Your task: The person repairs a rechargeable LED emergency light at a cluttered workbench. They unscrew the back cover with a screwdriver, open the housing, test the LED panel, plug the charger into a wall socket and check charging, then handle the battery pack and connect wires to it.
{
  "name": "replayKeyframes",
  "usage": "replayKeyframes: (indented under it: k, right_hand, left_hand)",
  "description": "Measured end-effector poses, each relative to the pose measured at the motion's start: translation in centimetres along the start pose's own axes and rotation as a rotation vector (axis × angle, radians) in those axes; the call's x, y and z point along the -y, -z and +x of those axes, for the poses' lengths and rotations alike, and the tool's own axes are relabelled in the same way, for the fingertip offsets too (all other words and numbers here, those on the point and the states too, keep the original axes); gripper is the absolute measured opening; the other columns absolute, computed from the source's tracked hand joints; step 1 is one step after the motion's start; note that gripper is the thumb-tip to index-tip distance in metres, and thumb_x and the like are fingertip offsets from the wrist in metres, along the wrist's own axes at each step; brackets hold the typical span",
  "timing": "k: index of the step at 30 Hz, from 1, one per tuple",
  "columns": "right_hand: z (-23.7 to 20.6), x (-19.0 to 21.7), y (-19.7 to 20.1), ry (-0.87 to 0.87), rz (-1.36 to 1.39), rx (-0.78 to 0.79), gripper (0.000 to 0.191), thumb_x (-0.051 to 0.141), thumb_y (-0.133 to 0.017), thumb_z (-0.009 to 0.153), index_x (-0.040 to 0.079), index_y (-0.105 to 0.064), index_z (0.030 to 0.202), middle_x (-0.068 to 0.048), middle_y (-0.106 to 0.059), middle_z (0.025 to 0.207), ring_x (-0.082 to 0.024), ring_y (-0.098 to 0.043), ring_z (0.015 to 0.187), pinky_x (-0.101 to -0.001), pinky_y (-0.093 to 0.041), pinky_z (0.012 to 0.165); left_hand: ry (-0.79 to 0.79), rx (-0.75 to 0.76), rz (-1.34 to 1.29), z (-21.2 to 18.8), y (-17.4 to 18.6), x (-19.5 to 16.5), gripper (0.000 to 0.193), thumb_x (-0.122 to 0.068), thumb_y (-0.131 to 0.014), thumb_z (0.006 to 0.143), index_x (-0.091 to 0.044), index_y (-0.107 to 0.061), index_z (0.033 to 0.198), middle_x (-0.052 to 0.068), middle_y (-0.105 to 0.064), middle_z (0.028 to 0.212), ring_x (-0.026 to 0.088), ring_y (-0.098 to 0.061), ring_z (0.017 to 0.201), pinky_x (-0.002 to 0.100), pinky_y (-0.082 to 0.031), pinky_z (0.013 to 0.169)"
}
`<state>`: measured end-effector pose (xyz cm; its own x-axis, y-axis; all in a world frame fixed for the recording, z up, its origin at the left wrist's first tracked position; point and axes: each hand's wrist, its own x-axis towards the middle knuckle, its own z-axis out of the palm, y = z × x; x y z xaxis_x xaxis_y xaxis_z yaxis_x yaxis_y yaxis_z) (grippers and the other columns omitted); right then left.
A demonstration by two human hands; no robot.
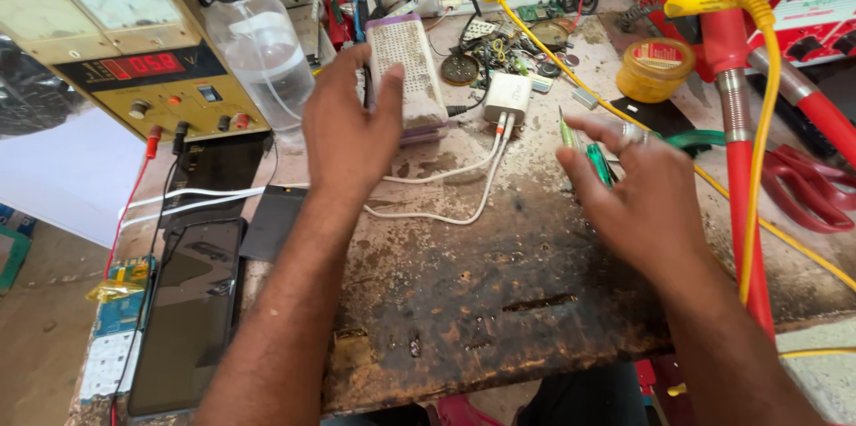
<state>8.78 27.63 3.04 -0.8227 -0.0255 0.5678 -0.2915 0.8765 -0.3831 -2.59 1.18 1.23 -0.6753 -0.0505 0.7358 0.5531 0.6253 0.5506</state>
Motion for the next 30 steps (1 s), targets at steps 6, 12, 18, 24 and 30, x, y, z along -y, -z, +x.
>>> replayKeyframes:
  k: [6, 12, 18, 24, 30]
  right_hand:
    - [8.3, 1.9, -3.4, -0.304, 0.318, 0.475, 0.035, 0.037, -0.065, 0.093, 0.007, -0.078, 0.105, -0.009, -0.081, 0.089, -0.018, -0.08, 0.077, -0.037, -0.064, 0.067]
    - [10.4, -0.8, -5.6, -0.225, -0.067, 0.194, 0.036, 0.044, -0.071, 0.093, 0.016, -0.08, 0.112, -0.011, -0.079, 0.099, -0.025, -0.075, 0.088, -0.041, -0.057, 0.084]
    - [9.7, -0.5, -5.5, -0.323, -0.228, 0.439, 0.062, 0.057, -0.083, 0.078, 0.017, -0.07, 0.124, -0.018, -0.07, 0.107, -0.033, -0.071, 0.096, -0.0463, -0.054, 0.084]
    - [9.6, 0.1, -3.9, -0.261, -0.209, 0.478, 0.069, 0.057, -0.087, 0.069, 0.014, -0.071, 0.121, -0.019, -0.076, 0.104, -0.031, -0.072, 0.103, -0.0441, -0.055, 0.094]
    - [9.2, 0.1, -5.0, -0.125, -0.118, 0.241, 0.051, 0.055, -0.077, 0.085, 0.014, -0.077, 0.115, -0.015, -0.077, 0.105, -0.029, -0.072, 0.101, -0.0442, -0.055, 0.09]
  left_hand:
    - [0.283, 0.146, -0.001, -0.7, -2.2, 0.6, 0.056, -0.038, -0.067, 0.095, 0.006, -0.058, 0.128, 0.026, -0.071, 0.111, 0.042, -0.068, 0.104, 0.048, -0.051, 0.093]
    - [0.469, 0.261, -0.135, 0.1, -1.6, 1.6, 0.062, -0.049, -0.06, 0.095, 0.0, -0.064, 0.131, 0.018, -0.077, 0.113, 0.032, -0.077, 0.105, 0.042, -0.057, 0.094]
    - [0.356, 0.351, 0.145, -0.5, -2.1, -1.0, 0.133, -0.064, -0.088, 0.064, 0.011, -0.02, 0.15, 0.032, -0.053, 0.136, 0.04, -0.065, 0.115, 0.043, -0.054, 0.095]
    - [0.268, 0.288, 0.273, -0.9, -3.4, -1.7, 0.139, -0.066, -0.092, 0.059, 0.006, -0.018, 0.152, 0.033, -0.042, 0.144, 0.046, -0.062, 0.116, 0.047, -0.056, 0.09]
    - [0.351, 0.098, 0.109, -0.5, -4.5, 0.1, 0.092, -0.053, -0.083, 0.083, 0.002, -0.048, 0.148, 0.024, -0.062, 0.131, 0.032, -0.074, 0.101, 0.04, -0.062, 0.085]
